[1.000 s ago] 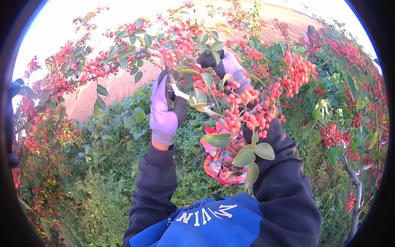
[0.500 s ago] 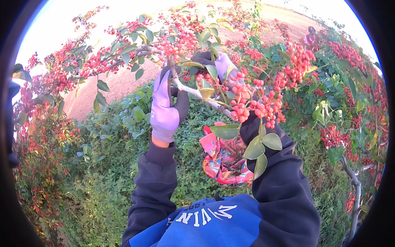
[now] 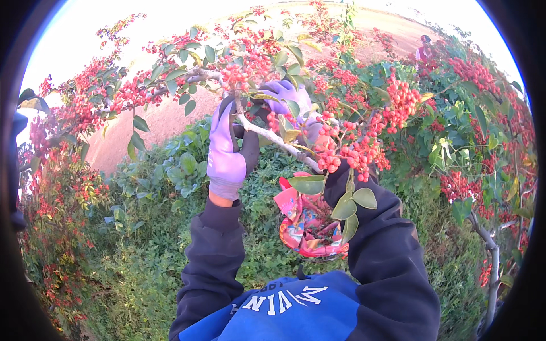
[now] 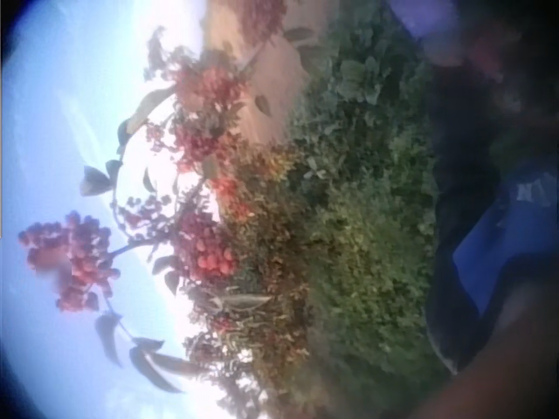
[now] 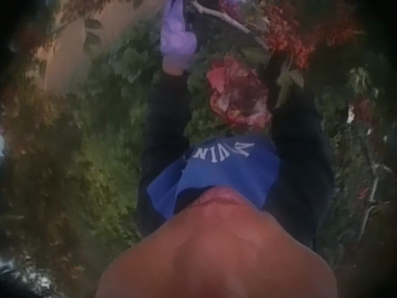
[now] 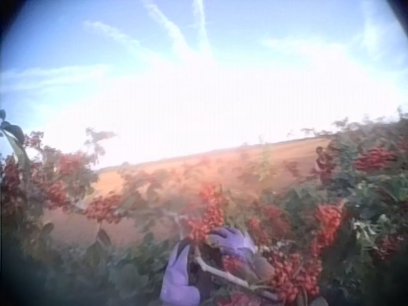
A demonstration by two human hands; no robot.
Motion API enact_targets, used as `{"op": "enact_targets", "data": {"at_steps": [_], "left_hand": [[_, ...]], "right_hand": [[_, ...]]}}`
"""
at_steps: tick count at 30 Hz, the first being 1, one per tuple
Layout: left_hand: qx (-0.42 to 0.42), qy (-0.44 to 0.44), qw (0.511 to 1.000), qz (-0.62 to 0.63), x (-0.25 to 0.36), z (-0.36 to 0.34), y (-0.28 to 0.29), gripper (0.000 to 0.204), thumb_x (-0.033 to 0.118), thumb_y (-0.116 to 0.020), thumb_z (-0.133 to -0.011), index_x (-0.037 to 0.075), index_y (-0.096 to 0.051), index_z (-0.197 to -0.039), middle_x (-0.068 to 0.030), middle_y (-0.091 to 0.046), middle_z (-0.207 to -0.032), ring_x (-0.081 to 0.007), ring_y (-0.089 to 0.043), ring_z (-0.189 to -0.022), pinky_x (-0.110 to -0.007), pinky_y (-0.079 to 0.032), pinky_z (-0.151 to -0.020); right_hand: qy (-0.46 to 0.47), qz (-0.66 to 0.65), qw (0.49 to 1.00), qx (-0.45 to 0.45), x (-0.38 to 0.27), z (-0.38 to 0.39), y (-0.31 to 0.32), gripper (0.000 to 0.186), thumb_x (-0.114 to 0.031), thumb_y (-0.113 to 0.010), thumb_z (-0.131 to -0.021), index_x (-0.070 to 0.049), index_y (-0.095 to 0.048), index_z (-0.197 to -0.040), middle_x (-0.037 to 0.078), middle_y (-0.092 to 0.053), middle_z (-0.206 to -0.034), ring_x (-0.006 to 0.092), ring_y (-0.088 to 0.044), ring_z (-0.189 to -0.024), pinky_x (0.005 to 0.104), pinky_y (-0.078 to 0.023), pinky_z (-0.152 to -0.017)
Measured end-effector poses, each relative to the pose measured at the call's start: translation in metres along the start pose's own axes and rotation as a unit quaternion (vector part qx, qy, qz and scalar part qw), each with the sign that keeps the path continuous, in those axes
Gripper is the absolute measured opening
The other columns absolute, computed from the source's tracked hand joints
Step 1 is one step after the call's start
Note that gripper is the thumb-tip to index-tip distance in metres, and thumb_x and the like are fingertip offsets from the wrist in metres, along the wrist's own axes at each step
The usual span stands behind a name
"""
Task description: The person picks red berries from a bush by hand and places them into a patterned cloth bag. The person repeatedly reaches for berry clusters, plucks them, and deposits them into the bag held in the other hand.
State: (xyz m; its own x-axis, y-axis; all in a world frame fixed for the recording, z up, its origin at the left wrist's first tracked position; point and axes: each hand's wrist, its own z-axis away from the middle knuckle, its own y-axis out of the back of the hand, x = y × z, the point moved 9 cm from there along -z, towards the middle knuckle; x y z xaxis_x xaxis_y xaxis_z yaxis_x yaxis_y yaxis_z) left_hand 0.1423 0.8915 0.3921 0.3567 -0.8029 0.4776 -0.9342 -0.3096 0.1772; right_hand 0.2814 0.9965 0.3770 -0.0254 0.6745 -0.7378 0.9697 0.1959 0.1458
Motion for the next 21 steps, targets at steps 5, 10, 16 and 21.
{"op": "enact_targets", "data": {"at_steps": [5, 10, 16, 21], "left_hand": [[-0.055, 0.048, 0.997, -0.008, 0.001, 0.0, -0.001, 0.05, -0.009, -0.051, -0.076, -0.001, -0.046, -0.126, -0.0162, -0.047, -0.127, -0.022, -0.062, -0.082, -0.027, -0.051, -0.066], [-0.048, 0.03, 0.998, -0.036, 0.005, 0.0, -0.004, 0.052, -0.01, -0.051, -0.076, -0.001, -0.045, -0.127, -0.0178, -0.046, -0.128, -0.0192, -0.062, -0.074, -0.027, -0.05, -0.066], [-0.052, 0.02, 0.998, 0.009, 0.002, 0.001, -0.008, 0.056, -0.01, -0.052, -0.076, -0.002, -0.041, -0.13, -0.0169, -0.045, -0.127, -0.0184, -0.061, -0.079, -0.027, -0.05, -0.067], [-0.022, 0.019, 0.999, -0.015, -0.004, 0.009, -0.001, 0.053, -0.009, -0.054, -0.076, -0.002, -0.044, -0.128, -0.0137, -0.045, -0.126, -0.0176, -0.06, -0.085, -0.026, -0.049, -0.07]], "right_hand": [[-0.009, 0.016, 1.0, 0.014, 0.003, -0.002, 0.013, 0.034, -0.007, -0.064, -0.079, -0.003, -0.058, -0.113, 0.007, -0.065, -0.099, 0.0164, -0.061, -0.086, 0.0287, -0.049, -0.077], [-0.012, 0.033, 0.999, 0.026, 0.002, -0.002, 0.026, 0.033, -0.006, -0.063, -0.08, -0.002, -0.058, -0.113, 0.006, -0.064, -0.097, 0.0149, -0.06, -0.086, 0.0281, -0.048, -0.077], [0.031, 0.196, 0.98, -0.019, -0.007, 0.006, 0.006, 0.032, -0.004, -0.062, -0.081, -0.001, -0.058, -0.113, 0.005, -0.064, -0.096, 0.013, -0.059, -0.085, 0.0273, -0.047, -0.077], [0.03, 0.366, 0.928, -0.069, 0.008, 0.01, -0.004, 0.031, -0.003, -0.06, -0.082, 0.0, -0.058, -0.113, 0.004, -0.064, -0.095, 0.0115, -0.057, -0.084, 0.0267, -0.047, -0.077]]}}
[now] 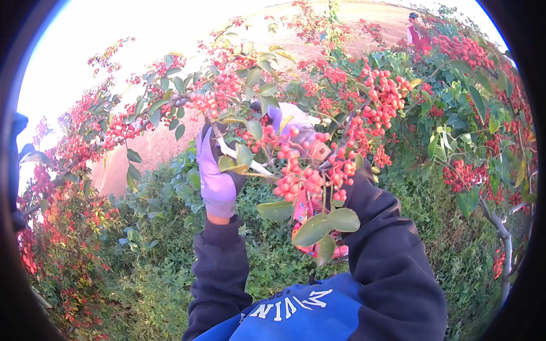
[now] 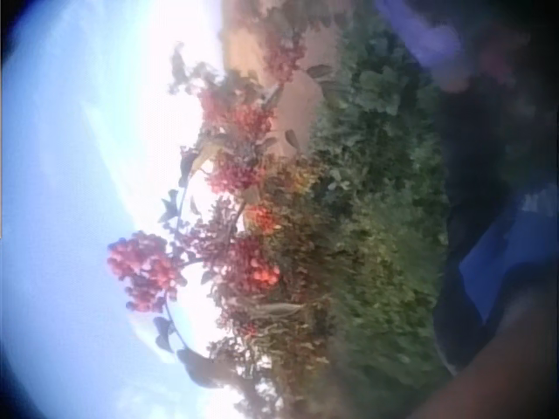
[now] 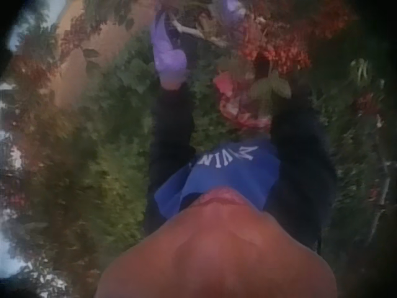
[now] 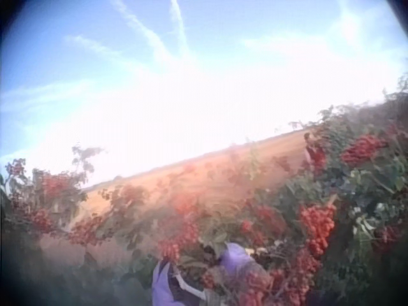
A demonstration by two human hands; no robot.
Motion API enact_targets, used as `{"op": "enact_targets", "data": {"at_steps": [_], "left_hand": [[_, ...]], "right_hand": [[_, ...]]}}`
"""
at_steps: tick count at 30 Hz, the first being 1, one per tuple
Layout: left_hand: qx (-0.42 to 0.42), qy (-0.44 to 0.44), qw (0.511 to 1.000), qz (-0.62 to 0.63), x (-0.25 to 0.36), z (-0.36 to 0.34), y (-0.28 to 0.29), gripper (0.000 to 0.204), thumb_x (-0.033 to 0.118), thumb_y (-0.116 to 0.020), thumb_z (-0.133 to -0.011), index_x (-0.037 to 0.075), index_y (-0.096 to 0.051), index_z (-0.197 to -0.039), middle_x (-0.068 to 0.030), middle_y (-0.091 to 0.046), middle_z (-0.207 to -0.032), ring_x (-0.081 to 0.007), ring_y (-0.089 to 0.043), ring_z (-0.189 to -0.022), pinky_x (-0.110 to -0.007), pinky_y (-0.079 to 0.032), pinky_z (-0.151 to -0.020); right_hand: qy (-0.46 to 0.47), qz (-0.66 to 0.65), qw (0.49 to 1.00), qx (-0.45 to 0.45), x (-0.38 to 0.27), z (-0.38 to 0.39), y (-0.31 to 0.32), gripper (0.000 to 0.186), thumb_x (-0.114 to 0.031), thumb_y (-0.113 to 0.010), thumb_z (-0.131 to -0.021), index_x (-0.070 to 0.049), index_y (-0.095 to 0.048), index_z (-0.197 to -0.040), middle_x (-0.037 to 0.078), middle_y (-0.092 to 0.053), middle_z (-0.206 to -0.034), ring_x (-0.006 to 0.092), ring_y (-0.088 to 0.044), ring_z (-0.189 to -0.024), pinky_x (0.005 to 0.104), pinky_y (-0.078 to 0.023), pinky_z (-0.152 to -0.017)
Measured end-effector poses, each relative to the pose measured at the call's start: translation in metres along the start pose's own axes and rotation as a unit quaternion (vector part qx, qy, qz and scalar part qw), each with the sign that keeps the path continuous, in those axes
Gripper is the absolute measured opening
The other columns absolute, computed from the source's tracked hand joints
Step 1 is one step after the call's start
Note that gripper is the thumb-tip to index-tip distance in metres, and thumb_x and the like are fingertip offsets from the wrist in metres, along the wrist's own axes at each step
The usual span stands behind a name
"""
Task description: The person picks red berries from a bush by hand and places them into a patterned cloth bag. The person repeatedly reaches for berry clusters, plucks them, and deposits them into the bag held in the other hand.
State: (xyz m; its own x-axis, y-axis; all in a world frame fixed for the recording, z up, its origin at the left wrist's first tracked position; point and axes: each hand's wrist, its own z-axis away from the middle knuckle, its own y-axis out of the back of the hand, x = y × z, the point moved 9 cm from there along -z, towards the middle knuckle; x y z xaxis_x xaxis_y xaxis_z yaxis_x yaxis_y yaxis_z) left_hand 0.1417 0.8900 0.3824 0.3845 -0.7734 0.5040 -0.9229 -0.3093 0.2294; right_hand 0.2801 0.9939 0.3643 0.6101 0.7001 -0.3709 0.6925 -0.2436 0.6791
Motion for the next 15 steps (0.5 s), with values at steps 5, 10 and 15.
{"op": "enact_targets", "data": {"at_steps": [5, 10, 15], "left_hand": [[0.067, -0.082, 0.994, -0.023, -0.01, 0.015, 0.01, 0.049, -0.005, -0.062, -0.077, -0.003, -0.045, -0.123, -0.0189, -0.042, -0.128, -0.0226, -0.058, -0.093, -0.031, -0.049, -0.075], [0.081, -0.057, 0.991, -0.09, -0.029, 0.024, 0.007, 0.053, -0.005, -0.063, -0.078, 0.002, -0.041, -0.126, -0.0201, -0.04, -0.129, -0.0225, -0.058, -0.092, -0.03, -0.049, -0.076], [0.078, -0.019, 0.994, -0.08, -0.034, 0.026, 0.003, 0.052, -0.004, -0.064, -0.077, 0.002, -0.042, -0.124, -0.0192, -0.044, -0.125, -0.022, -0.058, -0.089, -0.03, -0.049, -0.069]], "right_hand": [[-0.13, -0.23, 0.964, 0.018, 0.044, 0.01, 0.026, 0.029, -0.013, -0.062, -0.086, -0.006, -0.06, -0.114, 0.003, -0.064, -0.089, 0.0071, -0.055, -0.076, 0.0245, -0.046, -0.068], [-0.056, -0.472, 0.878, 0.059, 0.025, -0.005, 0.048, 0.033, -0.024, -0.058, -0.09, 0.0, -0.058, -0.113, 0.001, -0.061, -0.092, 0.0086, -0.056, -0.083, 0.0248, -0.046, -0.076], [0.049, -0.516, 0.853, 0.054, -0.016, -0.053, 0.041, 0.032, -0.028, -0.056, -0.09, -0.002, -0.058, -0.108, 0.003, -0.061, -0.094, 0.0099, -0.057, -0.082, 0.0238, -0.046, -0.072]]}}
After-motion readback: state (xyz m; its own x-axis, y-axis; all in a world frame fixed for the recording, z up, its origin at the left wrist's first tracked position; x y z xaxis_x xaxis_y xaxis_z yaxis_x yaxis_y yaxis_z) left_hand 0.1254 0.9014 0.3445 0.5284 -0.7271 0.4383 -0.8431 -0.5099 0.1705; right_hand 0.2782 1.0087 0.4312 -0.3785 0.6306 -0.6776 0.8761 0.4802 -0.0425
